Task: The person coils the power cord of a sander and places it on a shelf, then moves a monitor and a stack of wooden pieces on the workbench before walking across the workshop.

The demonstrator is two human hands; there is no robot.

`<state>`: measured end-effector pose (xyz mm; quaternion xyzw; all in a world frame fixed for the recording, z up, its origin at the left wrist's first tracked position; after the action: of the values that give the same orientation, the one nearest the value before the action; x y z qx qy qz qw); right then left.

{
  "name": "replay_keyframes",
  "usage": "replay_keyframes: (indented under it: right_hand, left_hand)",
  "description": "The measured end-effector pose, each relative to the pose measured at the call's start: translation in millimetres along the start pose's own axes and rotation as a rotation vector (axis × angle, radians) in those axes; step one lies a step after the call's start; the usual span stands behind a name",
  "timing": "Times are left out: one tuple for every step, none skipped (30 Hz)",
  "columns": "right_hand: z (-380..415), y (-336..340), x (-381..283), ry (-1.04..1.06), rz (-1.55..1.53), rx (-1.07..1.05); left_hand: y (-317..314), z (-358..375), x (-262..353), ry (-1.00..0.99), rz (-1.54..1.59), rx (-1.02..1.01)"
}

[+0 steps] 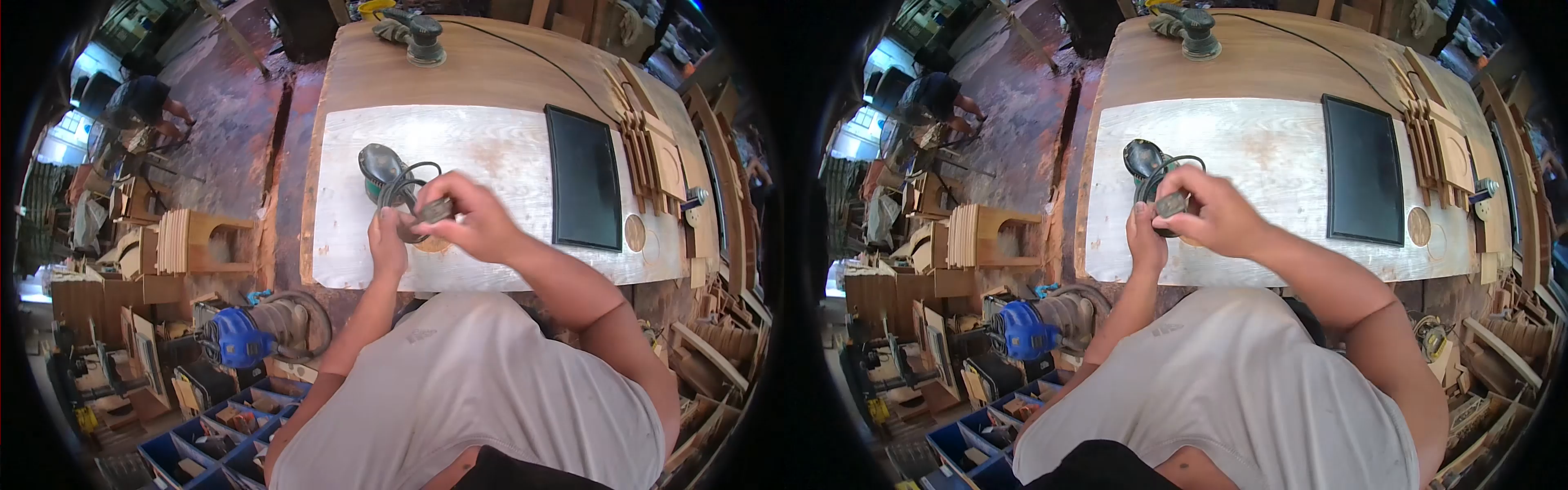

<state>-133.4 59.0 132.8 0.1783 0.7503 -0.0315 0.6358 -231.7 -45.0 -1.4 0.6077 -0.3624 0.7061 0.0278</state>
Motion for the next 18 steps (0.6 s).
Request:
replay_keyframes:
  right_hand:
    - [5, 14, -35, 0.185, -0.023, 0.037]
    - [11, 29, -56, 0.276, -0.059, 0.027]
    - [17, 45, -86, 0.4, -0.153, 0.006]
    - [23, 62, -108, 0.48, -0.213, 0.033]
    - [29, 81, -128, 0.581, -0.145, 0.085]
    - [33, 97, -138, 0.562, -0.203, 0.124]
    - [37, 109, -154, 0.642, -0.171, 0.2]
    - [38, 116, -163, 0.645, -0.065, 0.212]
    - [38, 123, -169, 0.643, 0.04, 0.226]
    - [38, 131, -172, 0.641, 0.033, 0.234]
    - [35, 134, -175, 0.629, 0.059, 0.205]
    - [29, 136, -176, 0.618, 0.085, 0.174]
    - [19, 143, -169, 0.591, -0.034, 0.148]
    - [8, 149, -162, 0.564, -0.155, 0.126]
    - [0, 154, -151, 0.507, -0.204, 0.14]
    - [-10, 161, -141, 0.486, -0.179, 0.14]
    - [-18, 167, -132, 0.485, -0.182, 0.141]
    - [-29, 172, -123, 0.432, -0.205, 0.164]
  left_hand:
    - [-13, 3, 10, -0.012, -0.024, -0.054]
    - [-12, 0, 1, 0.012, -0.009, -0.084]
    - [-14, -1, 1, 0.006, -0.018, -0.08]
    - [-21, -1, 0, -0.004, -0.088, -0.139]
    - [-29, 1, -2, -0.011, -0.158, -0.195]
    - [-34, 3, -5, -0.009, -0.163, -0.21]
    - [-37, 3, -8, -0.02, -0.194, -0.237]
    - [-39, 4, -11, -0.022, -0.194, -0.234]
    - [-43, 7, -11, -0.019, -0.195, -0.231]
    - [-45, 8, -13, -0.014, -0.204, -0.234]
    - [-42, 5, -16, -0.011, -0.203, -0.218]
    - [-39, 4, -18, -0.008, -0.202, -0.202]
    - [-37, 3, -20, -0.008, -0.206, -0.202]
    - [-37, 1, -20, -0.032, -0.229, -0.209]
    - [-38, 1, -19, -0.056, -0.251, -0.215]
    - [-41, 3, -18, -0.038, -0.277, -0.225]
    - [-41, 4, -18, -0.036, -0.279, -0.224]
    - [-41, 4, -18, -0.036, -0.312, -0.232]
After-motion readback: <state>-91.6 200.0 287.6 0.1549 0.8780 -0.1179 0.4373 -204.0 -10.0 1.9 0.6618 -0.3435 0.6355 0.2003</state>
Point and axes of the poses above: each hand's wrist, its own z-axis away from the middle knuckle, its own y-axis out of the back of the hand, x = y × z, the point moved 8 cm from there along -z, towards the middle knuckle, and after that the axes turned 6 degrees about z, right-handed, at the moved point
